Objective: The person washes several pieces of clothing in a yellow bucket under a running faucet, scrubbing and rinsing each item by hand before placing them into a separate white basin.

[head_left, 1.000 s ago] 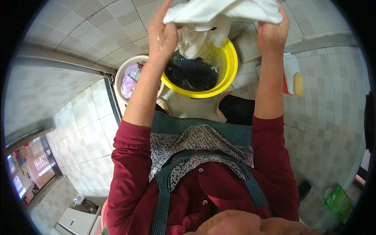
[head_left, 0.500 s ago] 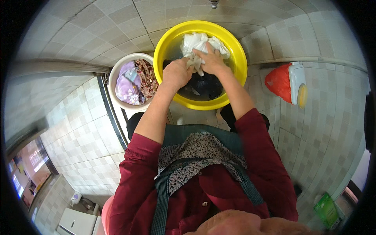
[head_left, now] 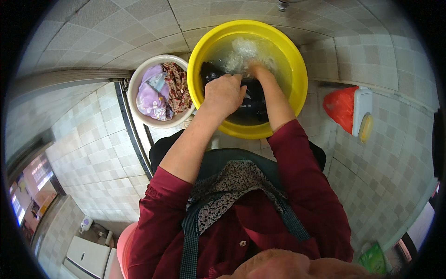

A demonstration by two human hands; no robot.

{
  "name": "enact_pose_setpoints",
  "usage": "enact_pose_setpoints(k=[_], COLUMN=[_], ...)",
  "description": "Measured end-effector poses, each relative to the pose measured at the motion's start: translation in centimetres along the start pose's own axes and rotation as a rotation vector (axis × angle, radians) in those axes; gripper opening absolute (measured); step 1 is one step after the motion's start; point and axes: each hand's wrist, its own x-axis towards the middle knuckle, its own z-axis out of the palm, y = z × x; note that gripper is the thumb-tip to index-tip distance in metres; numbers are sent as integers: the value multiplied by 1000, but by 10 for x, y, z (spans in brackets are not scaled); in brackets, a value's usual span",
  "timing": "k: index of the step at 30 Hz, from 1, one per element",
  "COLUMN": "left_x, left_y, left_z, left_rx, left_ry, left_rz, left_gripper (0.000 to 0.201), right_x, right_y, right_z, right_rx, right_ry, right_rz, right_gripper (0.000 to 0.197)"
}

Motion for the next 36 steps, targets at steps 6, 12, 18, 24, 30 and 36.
enact_pose_setpoints(k=[6, 12, 18, 24, 30, 36], left_x=[11, 10, 14, 24, 59, 38], left_y=[4, 17, 37, 51, 28, 25], left_z=[2, -4, 2, 16, 44, 25], left_rx=[7, 28, -32, -403, -578, -909], left_ry=[19, -10, -59, 329, 381, 552], left_rz=[-16, -49, -86, 12, 109, -184], left_gripper=[32, 33, 73, 95, 57, 40], right_x=[-59, -143, -242, -317, -295, -211], right_y=[35, 41, 18, -10, 27, 65], right_z=[-45, -110, -169, -196, -179, -99], right_rx=[493, 915, 1277, 1473, 1787, 1253], right_ry=[222, 543, 687, 744, 723, 507], right_rz=[-197, -328, -440, -533, -464, -152], right_gripper=[36, 32, 32, 30, 36, 60])
